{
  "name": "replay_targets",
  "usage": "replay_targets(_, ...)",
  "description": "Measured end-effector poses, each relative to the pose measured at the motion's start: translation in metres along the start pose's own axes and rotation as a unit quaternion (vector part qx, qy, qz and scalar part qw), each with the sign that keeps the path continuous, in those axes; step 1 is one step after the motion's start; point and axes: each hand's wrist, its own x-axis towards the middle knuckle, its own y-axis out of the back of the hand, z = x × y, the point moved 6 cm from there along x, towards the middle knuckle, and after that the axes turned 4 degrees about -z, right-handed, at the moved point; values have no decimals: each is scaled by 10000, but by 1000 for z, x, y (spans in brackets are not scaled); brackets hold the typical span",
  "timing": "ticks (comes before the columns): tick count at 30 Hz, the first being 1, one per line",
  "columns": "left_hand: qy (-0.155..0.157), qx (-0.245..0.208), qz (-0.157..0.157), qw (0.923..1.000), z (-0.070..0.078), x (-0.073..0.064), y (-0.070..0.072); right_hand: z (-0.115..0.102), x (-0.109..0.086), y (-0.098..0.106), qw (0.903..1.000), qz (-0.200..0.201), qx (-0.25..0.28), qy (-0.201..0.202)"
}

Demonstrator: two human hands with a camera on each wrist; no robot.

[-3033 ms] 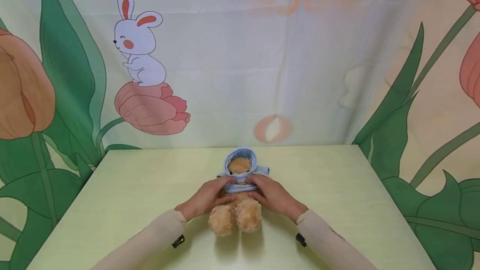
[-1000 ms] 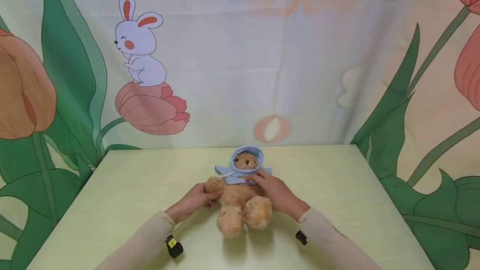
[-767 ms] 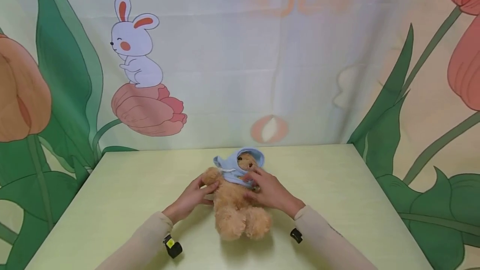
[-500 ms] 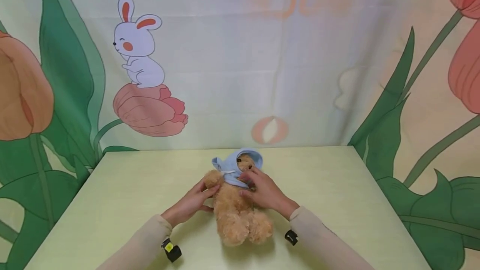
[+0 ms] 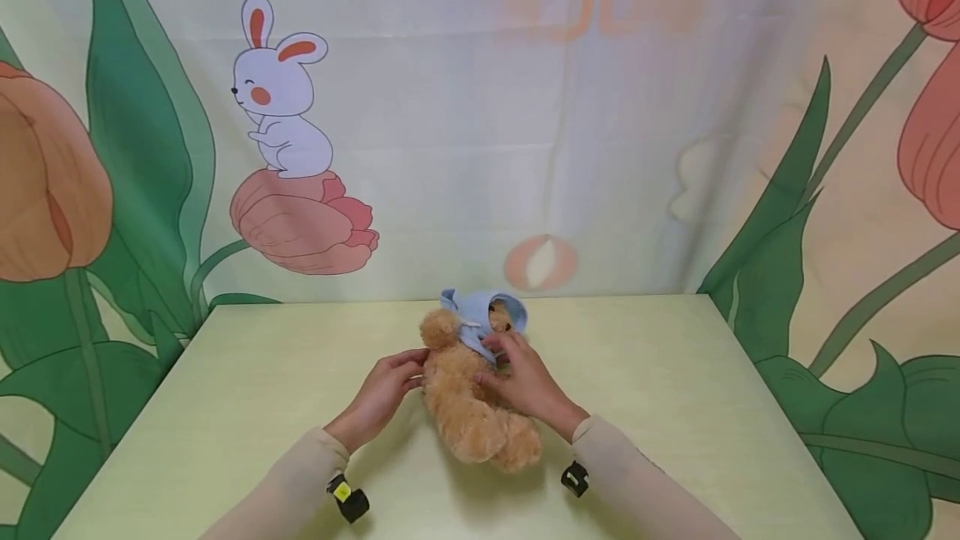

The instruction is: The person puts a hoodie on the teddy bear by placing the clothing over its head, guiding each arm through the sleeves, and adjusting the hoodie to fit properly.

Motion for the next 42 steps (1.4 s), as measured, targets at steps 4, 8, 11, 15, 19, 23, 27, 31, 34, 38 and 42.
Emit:
replay_targets(4, 16, 280, -566, 9980, -8, -1, -4, 3, -1, -1, 9994, 179, -269, 110)
replay_targets(8, 97, 440, -1016, 9938, -11, -5, -10, 3, -2, -2, 9978, 354, -524, 212)
replay_targets(11, -12, 349, -1010, 9943, -8, -6, -11, 1, 0, -3, 9988, 363, -249, 201)
replay_targets(15, -388, 281, -616, 9970, 3, -6, -11, -2, 2, -3, 9989, 311, 344, 71)
replay_targets(19, -744, 829, -39, 9938, 18, -9, -10, -2, 3, -5, 9895, 21, 1426, -220)
replay_targets(23, -893, 1683, 459, 9806, 31, -12, -9, 3, 2, -8, 9682, -255, 2403, -651)
replay_targets(27, -914, 2047, 468, 9734, 34, -12, -11, 12, 1, -4, 9657, -243, 2395, -973)
replay_targets(31, -941, 1644, 108, 9818, 30, -10, -10, 16, 0, 12, 9773, 182, 1961, -785)
replay_targets(34, -864, 1410, -139, 9861, 23, -7, -5, 17, -2, 27, 9911, 647, 1109, -349)
replay_targets(38, -655, 1939, -449, 9778, 8, 0, 1, 22, -6, 38, 9939, 878, 657, -134)
replay_targets(42, -685, 2814, -910, 9528, -3, 8, -3, 33, -8, 39, 9876, 561, 1387, -478)
